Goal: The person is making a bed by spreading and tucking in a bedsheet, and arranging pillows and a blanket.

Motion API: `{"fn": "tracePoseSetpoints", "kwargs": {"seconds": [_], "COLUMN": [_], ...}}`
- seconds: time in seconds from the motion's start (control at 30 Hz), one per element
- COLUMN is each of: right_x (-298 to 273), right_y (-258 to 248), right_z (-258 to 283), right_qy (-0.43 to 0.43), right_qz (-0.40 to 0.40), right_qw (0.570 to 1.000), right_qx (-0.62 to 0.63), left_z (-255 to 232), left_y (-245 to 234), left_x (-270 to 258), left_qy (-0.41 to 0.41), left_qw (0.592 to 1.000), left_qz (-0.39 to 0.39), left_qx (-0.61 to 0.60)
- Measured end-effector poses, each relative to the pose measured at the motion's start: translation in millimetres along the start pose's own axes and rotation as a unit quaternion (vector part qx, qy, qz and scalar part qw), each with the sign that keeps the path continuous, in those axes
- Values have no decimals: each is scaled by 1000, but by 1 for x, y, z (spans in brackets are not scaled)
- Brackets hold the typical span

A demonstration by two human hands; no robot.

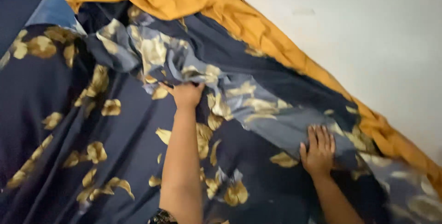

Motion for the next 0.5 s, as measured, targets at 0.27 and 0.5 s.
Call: {"fn": "tracePoseSetpoints", "kwargs": {"seconds": [0.27,0.5], "right_x": [-2,4], "right_y": [9,6], "right_z": [-2,-22], "right_qy": [22,-4], "right_qz": [14,44], "right_qw": [999,993], "right_qx": [-22,-112], "left_z": [18,18], "left_y": [56,2], "left_x": [107,80], "left_qy": [215,234], "left_qw": [928,934], "left_qz": [-137,-28], "left_qx": [-273,-268]}}
Point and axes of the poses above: each hand's wrist, its own x-axis towards the middle knuckle, its own y-axis out of the palm, z = x × y, the point moved 1 cm from there along x, towards the middle knuckle, and after that the axes turned 8 degrees about z, right-handed, at the moved point
